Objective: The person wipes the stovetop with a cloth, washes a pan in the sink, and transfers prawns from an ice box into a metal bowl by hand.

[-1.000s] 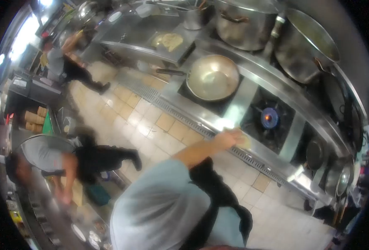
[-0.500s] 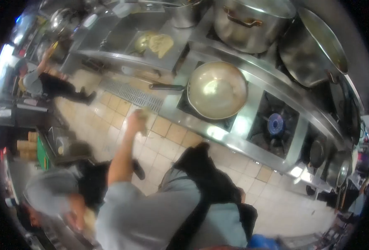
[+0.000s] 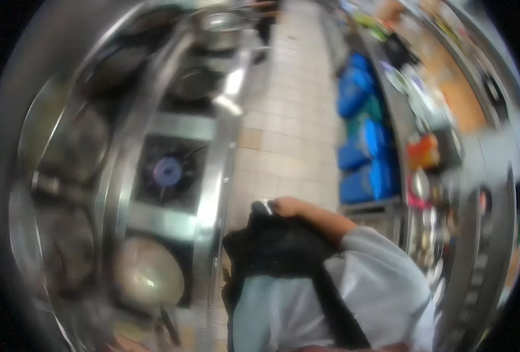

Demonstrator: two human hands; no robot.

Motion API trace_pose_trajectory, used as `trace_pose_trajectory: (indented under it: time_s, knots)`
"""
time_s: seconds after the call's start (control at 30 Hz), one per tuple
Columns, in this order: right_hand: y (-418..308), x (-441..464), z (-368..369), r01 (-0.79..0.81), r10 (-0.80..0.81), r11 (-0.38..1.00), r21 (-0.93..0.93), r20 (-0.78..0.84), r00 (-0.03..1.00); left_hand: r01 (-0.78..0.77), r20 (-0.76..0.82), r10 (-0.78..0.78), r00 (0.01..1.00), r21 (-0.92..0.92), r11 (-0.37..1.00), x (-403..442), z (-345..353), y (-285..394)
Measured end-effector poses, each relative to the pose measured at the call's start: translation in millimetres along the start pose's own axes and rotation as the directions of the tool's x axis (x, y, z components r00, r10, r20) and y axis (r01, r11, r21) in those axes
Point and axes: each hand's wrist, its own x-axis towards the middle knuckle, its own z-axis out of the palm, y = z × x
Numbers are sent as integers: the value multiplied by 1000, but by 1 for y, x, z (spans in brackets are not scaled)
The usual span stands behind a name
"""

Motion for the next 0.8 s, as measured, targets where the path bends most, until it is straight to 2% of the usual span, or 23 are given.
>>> trace_pose_trajectory:
  time_s: [0.03,0.1,0.13,0.17,0.23,0.27,0.3,0.37,0.4,0.43,0.5,0.53,0.57,0.6,0.63,0.67,0.7,0.73,0.77,0.8]
  knots:
    - [24,1,12,-16,18,998,54,-32,999,28,-82,-43,996,-171,985,7,-3,77]
    - [46,-15,27,-97,108,991,87,-130,986,-179,-4,180,984,-125,976,23,-8,164]
    - [52,-27,30,-133,155,982,136,-165,974,-98,33,121,992,-388,916,23,11,185]
    - [55,-43,33,-168,206,965,199,-184,961,-147,33,179,983,-437,887,25,21,211]
    - [69,-71,49,-235,310,922,308,-219,925,-63,167,218,962,-636,769,27,34,264]
    - [81,-80,63,-273,360,898,346,-220,907,-254,135,390,911,-561,788,34,41,284]
    - [91,-91,74,-300,399,877,376,-220,890,-278,127,426,896,-588,760,33,44,309]
    - [112,-121,100,-346,480,820,455,-219,849,-381,121,582,804,-646,662,21,43,362]
    - [121,-137,114,-377,533,777,505,-207,820,-409,-2,637,771,-769,492,11,73,370]
    - [131,-155,125,-395,560,750,530,-192,806,-504,-117,672,731,-756,417,-2,57,402]
    - [136,-182,144,-419,616,688,593,-172,769,-415,125,766,631,-780,469,-20,69,430]
    - [142,-193,155,-415,636,660,626,-171,753,-426,105,770,630,-782,455,-36,68,450]
    - [159,-196,178,-432,683,594,679,-142,716,-378,159,826,541,-831,408,-57,62,474]
    - [153,-216,164,-436,694,557,707,-108,712,-322,206,870,449,-870,373,-77,53,494]
    - [183,-211,195,-474,694,592,652,-113,711,-375,198,928,316,-872,314,-95,42,512]
    - [200,-220,202,-456,719,538,709,-105,687,-241,302,935,187,-908,342,-122,36,529]
    - [208,-230,198,-447,709,552,704,-114,696,-322,307,950,46,-896,305,-142,43,535]
    - [208,-246,189,-427,751,485,763,-114,650,-268,419,898,-135,-888,374,-157,17,553]
    - [216,-259,184,-401,795,411,819,-107,597,-311,362,884,-295,-911,270,-181,45,550]
    - [229,-265,193,-350,811,400,847,-150,565,-298,346,855,-387,-924,239,-202,56,549]
